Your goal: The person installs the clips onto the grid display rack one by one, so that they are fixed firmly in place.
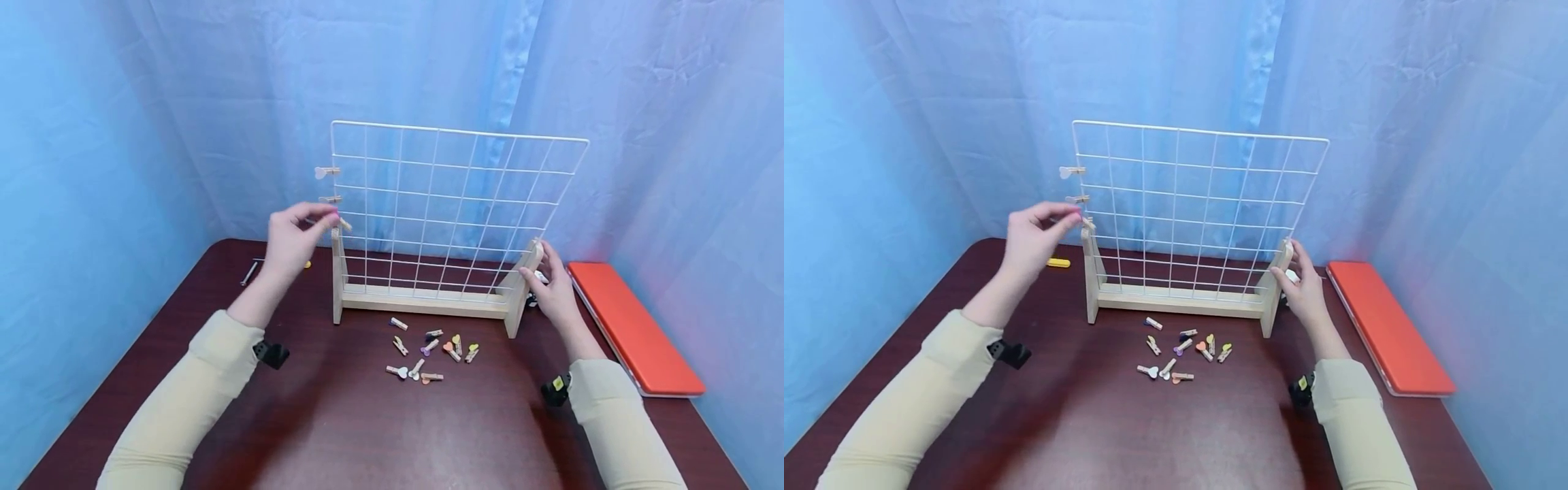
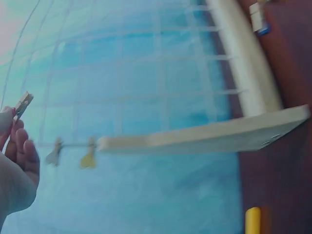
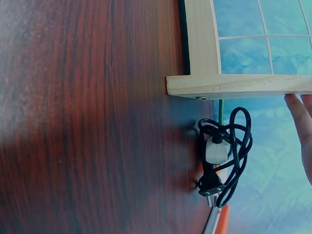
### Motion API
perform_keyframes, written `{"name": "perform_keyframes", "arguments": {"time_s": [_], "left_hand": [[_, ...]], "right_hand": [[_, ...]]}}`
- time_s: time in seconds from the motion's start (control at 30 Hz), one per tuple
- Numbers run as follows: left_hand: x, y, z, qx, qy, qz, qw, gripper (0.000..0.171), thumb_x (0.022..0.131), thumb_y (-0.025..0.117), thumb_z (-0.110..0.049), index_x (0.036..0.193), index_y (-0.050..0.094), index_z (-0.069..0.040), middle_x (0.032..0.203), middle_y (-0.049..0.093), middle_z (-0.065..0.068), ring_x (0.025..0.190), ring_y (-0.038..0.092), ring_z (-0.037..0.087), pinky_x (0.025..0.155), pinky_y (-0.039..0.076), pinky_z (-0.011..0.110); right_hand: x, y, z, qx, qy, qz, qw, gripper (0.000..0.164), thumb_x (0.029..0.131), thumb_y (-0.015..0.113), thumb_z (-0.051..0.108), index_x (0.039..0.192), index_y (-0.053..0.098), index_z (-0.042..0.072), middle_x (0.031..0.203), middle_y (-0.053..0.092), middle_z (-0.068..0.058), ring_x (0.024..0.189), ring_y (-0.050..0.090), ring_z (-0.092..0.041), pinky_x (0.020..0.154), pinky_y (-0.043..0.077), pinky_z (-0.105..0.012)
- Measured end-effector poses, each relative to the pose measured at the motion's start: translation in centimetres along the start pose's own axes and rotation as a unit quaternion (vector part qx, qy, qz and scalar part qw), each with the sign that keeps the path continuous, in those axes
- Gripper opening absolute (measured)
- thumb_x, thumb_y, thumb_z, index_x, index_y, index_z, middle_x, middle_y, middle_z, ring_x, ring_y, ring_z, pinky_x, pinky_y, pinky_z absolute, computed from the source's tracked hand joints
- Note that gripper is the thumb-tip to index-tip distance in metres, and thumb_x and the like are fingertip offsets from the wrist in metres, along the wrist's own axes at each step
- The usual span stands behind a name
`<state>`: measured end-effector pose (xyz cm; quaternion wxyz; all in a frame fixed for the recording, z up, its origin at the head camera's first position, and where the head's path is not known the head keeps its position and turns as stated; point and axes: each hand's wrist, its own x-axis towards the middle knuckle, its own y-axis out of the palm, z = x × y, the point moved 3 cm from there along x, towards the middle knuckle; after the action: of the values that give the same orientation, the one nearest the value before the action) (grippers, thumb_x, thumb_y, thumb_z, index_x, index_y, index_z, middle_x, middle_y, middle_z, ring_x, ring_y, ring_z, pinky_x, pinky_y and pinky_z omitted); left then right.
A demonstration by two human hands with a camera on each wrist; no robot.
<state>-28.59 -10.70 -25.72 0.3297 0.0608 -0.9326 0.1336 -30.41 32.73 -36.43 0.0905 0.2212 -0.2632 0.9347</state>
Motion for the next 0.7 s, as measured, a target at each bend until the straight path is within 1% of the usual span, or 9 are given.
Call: {"name": "perform_keyframes", "arguments": {"time_s": [0.07, 0.1, 0.17, 0.23, 0.3, 0.4, 0.57, 0.63, 0.7], "left_hand": [[1.2, -0.7, -0.5, -0.019, 0.017, -0.038, 0.9989, 0.021, 0.077, 0.069, -0.013, 0.093, 0.069, 0.001, 0.086, 0.068, 0.012, 0.067, 0.057, 0.008, 0.056, 0.043, 0.016], [1.7, -1.0, -0.7, -0.033, 0.024, -0.058, 0.9975, 0.022, 0.077, 0.069, -0.014, 0.092, 0.069, 0.001, 0.085, 0.068, 0.010, 0.067, 0.057, 0.008, 0.057, 0.043, 0.016], [2.9, -1.5, -0.9, -0.067, 0.035, -0.096, 0.9925, 0.024, 0.076, 0.070, -0.014, 0.092, 0.069, 0.003, 0.083, 0.068, 0.009, 0.067, 0.058, 0.009, 0.059, 0.045, 0.016], [3.8, -1.7, -1.2, -0.096, 0.035, -0.130, 0.9863, 0.026, 0.074, 0.071, -0.016, 0.092, 0.069, 0.004, 0.082, 0.068, 0.007, 0.069, 0.059, 0.010, 0.062, 0.046, 0.017], [4.7, -1.8, -1.4, -0.112, 0.035, -0.156, 0.9808, 0.029, 0.074, 0.071, -0.018, 0.092, 0.069, 0.004, 0.082, 0.068, 0.007, 0.069, 0.059, 0.013, 0.063, 0.047, 0.019], [5.7, -1.8, -1.5, -0.126, 0.018, -0.181, 0.9752, 0.026, 0.074, 0.071, -0.020, 0.091, 0.070, 0.000, 0.083, 0.067, 0.007, 0.071, 0.058, 0.014, 0.065, 0.047, 0.020], [7.1, -1.2, -1.2, -0.156, -0.019, -0.204, 0.9663, 0.022, 0.074, 0.070, -0.020, 0.090, 0.071, -0.006, 0.084, 0.067, 0.005, 0.075, 0.057, 0.014, 0.069, 0.047, 0.021], [7.4, -1.0, -1.0, -0.170, -0.034, -0.209, 0.9623, 0.021, 0.074, 0.070, -0.020, 0.090, 0.072, -0.007, 0.084, 0.067, 0.005, 0.076, 0.057, 0.013, 0.071, 0.047, 0.021], [7.6, -0.8, -0.9, -0.177, -0.041, -0.217, 0.9591, 0.023, 0.073, 0.070, -0.020, 0.091, 0.071, -0.005, 0.084, 0.066, 0.004, 0.074, 0.056, 0.012, 0.071, 0.047, 0.020]], "right_hand": [[0.0, -0.1, -0.1, 0.000, 0.000, -0.002, 1.000, 0.064, 0.086, 0.057, 0.011, 0.141, 0.024, 0.017, 0.132, 0.042, -0.020, 0.114, 0.046, -0.025, 0.087, 0.043, -0.024], [-0.1, -0.1, -0.2, 0.000, 0.000, -0.003, 1.000, 0.064, 0.086, 0.057, 0.011, 0.141, 0.024, 0.017, 0.131, 0.042, -0.020, 0.113, 0.046, -0.023, 0.087, 0.043, -0.023], [-0.1, -0.2, -0.3, 0.001, -0.001, -0.005, 1.000, 0.064, 0.086, 0.058, 0.011, 0.141, 0.025, 0.018, 0.131, 0.042, -0.020, 0.113, 0.046, -0.020, 0.083, 0.041, -0.014], [-0.2, -0.2, -0.4, 0.002, -0.003, -0.006, 1.000, 0.064, 0.086, 0.058, 0.011, 0.141, 0.025, 0.017, 0.131, 0.042, -0.020, 0.112, 0.047, -0.017, 0.081, 0.040, -0.011], [-0.2, -0.2, -0.4, 0.004, -0.005, -0.006, 1.000, 0.064, 0.086, 0.058, 0.011, 0.141, 0.025, 0.017, 0.131, 0.043, -0.021, 0.112, 0.047, -0.015, 0.081, 0.039, -0.011], [-0.2, -0.2, -0.4, 0.002, -0.005, -0.005, 1.000, 0.064, 0.086, 0.058, 0.010, 0.141, 0.025, 0.016, 0.130, 0.043, -0.021, 0.112, 0.047, -0.016, 0.084, 0.041, -0.016], [-0.2, -0.1, -0.4, -0.006, -0.004, -0.008, 1.000, 0.064, 0.086, 0.058, 0.011, 0.141, 0.025, 0.016, 0.129, 0.044, -0.021, 0.112, 0.047, -0.024, 0.090, 0.043, -0.038], [-0.3, 0.0, -0.3, -0.008, -0.003, -0.009, 1.000, 0.064, 0.086, 0.058, 0.011, 0.141, 0.025, 0.016, 0.129, 0.044, -0.021, 0.112, 0.047, -0.025, 0.090, 0.042, -0.038], [-0.3, 0.1, -0.3, -0.008, -0.003, -0.009, 1.000, 0.064, 0.086, 0.058, 0.010, 0.141, 0.025, 0.016, 0.129, 0.044, -0.022, 0.111, 0.048, -0.023, 0.088, 0.043, -0.031]]}}
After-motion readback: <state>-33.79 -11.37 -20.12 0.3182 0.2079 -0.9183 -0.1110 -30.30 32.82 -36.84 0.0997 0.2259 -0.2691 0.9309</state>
